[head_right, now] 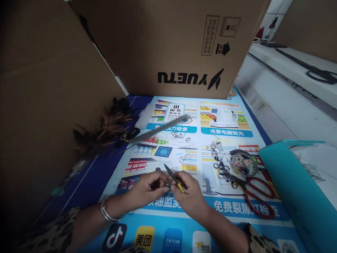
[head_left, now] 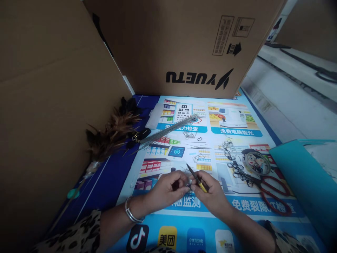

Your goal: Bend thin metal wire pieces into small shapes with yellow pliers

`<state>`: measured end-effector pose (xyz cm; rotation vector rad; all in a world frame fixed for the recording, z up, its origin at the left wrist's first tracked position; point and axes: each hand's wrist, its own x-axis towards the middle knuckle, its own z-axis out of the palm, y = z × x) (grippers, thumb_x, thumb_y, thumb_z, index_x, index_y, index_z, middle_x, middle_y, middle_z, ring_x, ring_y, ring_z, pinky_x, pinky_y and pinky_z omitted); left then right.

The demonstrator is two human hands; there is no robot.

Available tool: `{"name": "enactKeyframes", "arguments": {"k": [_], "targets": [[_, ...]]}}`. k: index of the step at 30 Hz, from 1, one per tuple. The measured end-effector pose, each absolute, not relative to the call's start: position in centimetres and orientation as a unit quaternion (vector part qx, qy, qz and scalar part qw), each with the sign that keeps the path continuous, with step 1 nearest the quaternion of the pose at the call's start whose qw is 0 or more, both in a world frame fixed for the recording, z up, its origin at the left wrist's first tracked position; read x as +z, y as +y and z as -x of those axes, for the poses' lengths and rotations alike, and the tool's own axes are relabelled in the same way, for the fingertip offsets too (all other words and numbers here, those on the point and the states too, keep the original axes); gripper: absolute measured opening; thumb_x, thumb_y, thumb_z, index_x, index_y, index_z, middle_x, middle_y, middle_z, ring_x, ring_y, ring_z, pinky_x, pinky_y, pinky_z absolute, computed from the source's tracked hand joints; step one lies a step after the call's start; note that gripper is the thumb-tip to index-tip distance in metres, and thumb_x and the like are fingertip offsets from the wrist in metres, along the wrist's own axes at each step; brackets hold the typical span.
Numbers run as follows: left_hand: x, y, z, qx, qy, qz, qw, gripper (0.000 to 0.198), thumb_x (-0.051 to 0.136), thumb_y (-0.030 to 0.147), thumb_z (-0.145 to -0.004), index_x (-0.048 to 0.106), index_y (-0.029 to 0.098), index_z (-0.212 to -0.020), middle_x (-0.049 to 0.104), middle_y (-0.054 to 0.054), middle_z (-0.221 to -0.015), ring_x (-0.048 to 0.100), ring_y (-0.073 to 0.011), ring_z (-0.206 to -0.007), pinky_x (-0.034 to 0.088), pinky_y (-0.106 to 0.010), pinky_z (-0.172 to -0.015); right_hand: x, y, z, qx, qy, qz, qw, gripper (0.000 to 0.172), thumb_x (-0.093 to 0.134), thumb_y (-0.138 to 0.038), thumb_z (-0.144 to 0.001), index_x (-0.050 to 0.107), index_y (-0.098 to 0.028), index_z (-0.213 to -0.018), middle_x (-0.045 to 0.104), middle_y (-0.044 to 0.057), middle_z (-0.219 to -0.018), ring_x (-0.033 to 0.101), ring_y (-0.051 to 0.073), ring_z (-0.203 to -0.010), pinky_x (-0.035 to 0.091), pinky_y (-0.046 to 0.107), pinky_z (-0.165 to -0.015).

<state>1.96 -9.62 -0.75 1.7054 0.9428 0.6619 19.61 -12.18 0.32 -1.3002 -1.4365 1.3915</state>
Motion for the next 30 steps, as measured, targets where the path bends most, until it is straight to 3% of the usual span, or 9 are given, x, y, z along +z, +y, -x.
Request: {"name": "enactKeyframes", "arguments": {"k": [16,21,30], "targets": [[-0.7,-9.3,-1.8,0.305,0.39,-0.632,0.596,0.014,0.054,0.026,-0.08,0.046,0.014,-0.076,0.046,0.002,-0.067,0.038,-0.0077,-0.056,0.033,-0.02,-0.053,1.1,-12.1,-19.6,0.539,-0.554,0.519,0.365,0.01,0.055,-0.024,-0.073,0.055,-0.019,-0.082,0.051,0.0,-0.073,0.048,0.012,-0.066,0.039,0.022,-0.058],[0.0,-9.2,-1.8,0.334,0.389,-0.582,0.631,0.014,0.05,0.029,-0.083,0.048,0.015,-0.082,0.043,0.003,-0.068,0.041,-0.0087,-0.061,0.035,-0.02,-0.055,0.9,-11.9,-19.9,0.558,-0.498,0.53,0.4,0.019,0.059,-0.032,-0.072,0.056,-0.019,-0.086,0.051,-0.001,-0.074,0.048,0.012,-0.066,0.04,0.023,-0.058],[0.0,-9.2,-1.8,0.333,0.419,-0.572,0.622,0.016,0.051,0.031,-0.082,0.05,0.015,-0.084,0.046,0.001,-0.073,0.043,-0.0105,-0.066,0.037,-0.021,-0.059,-0.3,-11.8,-20.3,0.611,-0.403,0.49,0.473,0.021,0.061,-0.03,-0.074,0.055,-0.019,-0.092,0.048,-0.001,-0.073,0.044,0.011,-0.064,0.038,0.023,-0.059]]}}
